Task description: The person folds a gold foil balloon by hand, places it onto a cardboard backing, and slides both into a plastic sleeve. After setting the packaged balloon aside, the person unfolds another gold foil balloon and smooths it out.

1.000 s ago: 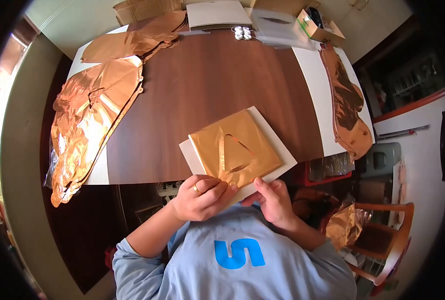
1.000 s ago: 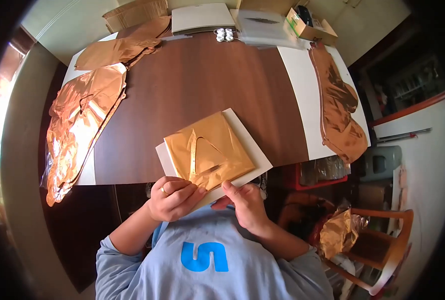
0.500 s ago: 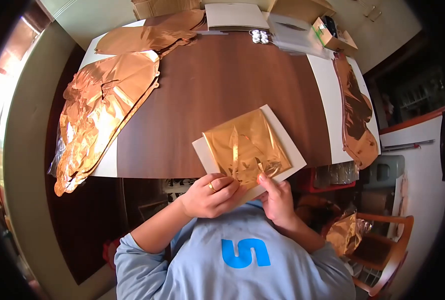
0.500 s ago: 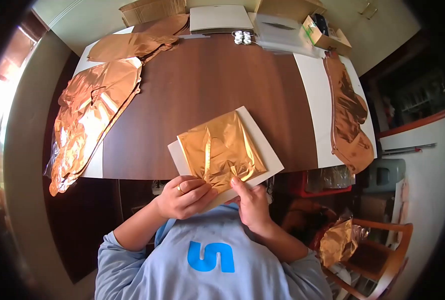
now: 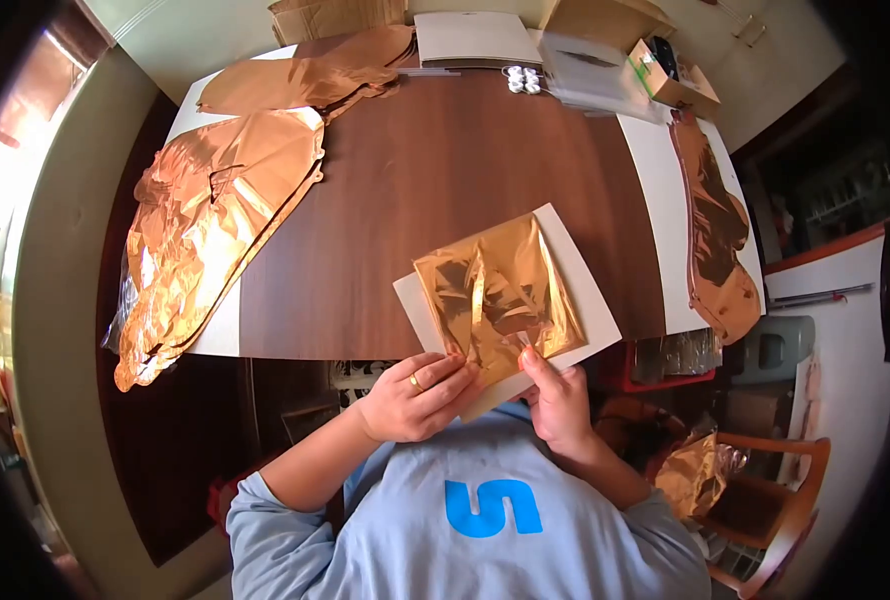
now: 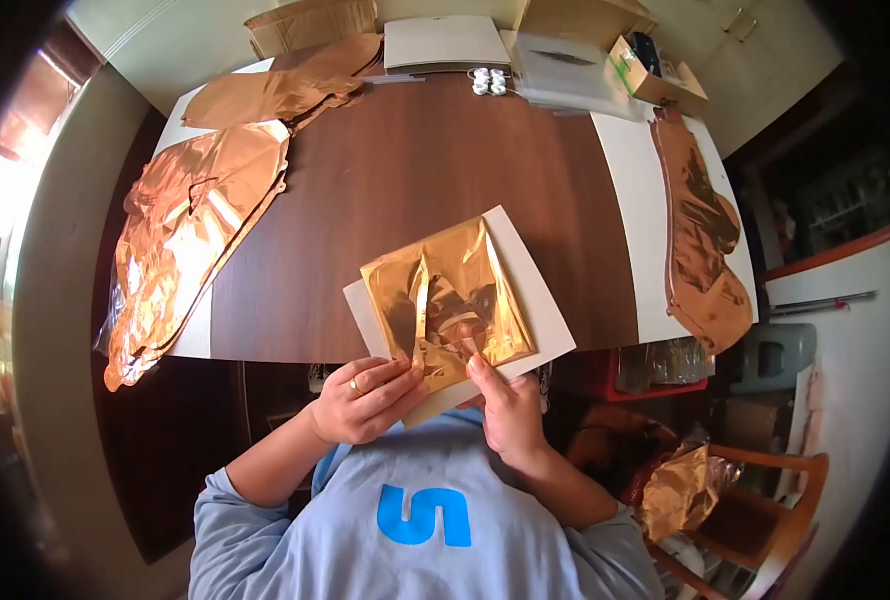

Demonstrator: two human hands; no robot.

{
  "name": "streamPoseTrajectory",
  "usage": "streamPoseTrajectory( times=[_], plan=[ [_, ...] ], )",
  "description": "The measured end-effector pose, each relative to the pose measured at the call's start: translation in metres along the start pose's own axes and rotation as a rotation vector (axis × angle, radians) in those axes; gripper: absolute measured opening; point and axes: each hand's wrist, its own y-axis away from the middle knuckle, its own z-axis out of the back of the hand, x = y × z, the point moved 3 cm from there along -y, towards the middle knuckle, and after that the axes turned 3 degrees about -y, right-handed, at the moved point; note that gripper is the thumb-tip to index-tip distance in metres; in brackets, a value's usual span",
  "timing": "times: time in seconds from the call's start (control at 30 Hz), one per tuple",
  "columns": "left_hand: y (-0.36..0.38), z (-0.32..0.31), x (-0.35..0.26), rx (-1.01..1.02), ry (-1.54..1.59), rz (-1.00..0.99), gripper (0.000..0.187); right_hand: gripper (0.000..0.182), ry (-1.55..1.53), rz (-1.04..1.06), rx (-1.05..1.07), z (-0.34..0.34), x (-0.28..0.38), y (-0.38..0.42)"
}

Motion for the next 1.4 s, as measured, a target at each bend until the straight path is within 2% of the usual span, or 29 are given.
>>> streamPoseTrajectory(
  times=[0.23,0.43,0.53,0.6,0.73,0.93,1.07,1.1,1.2,1.4],
  plan=[
    [-0.001,-0.004,-0.004,0.007,-0.007,-0.02,0.04,0.028,-0.065,-0.028,0.015,0.002,0.0,0.001],
    [-0.007,-0.002,-0.005,0.048,0.019,-0.013,0.033,0.024,0.011,0.071,-0.024,0.004,-0.005,0.001],
    [-0.018,0.008,0.004,0.16,0.266,0.097,0.035,0.021,0.007,0.119,-0.038,0.002,-0.003,0.001],
    [-0.026,0.027,0.028,0.139,0.471,0.242,0.04,0.021,0.087,0.186,-0.027,0.001,0.004,0.004],
    [-0.063,0.039,0.063,-0.018,0.269,0.641,0.032,0.022,0.257,0.29,0.087,-0.001,0.01,0.008],
    [-0.073,-0.002,0.094,0.382,0.426,0.952,0.028,0.02,0.249,0.337,0.077,-0.007,0.016,0.008],
    [-0.07,-0.007,0.101,0.299,0.637,1.078,0.025,0.02,0.291,0.341,0.069,0.001,0.014,0.008],
    [-0.076,-0.003,0.1,0.386,0.753,1.231,0.024,0.02,0.299,0.34,0.072,0.002,0.013,0.007],
    [-0.069,-0.01,0.105,0.413,0.801,1.274,0.025,0.02,0.259,0.328,0.076,0.001,0.01,0.005],
    [-0.062,-0.014,0.11,0.342,1.006,1.37,0.025,0.021,0.227,0.301,0.068,0.002,0.007,0.003]
  ],
)
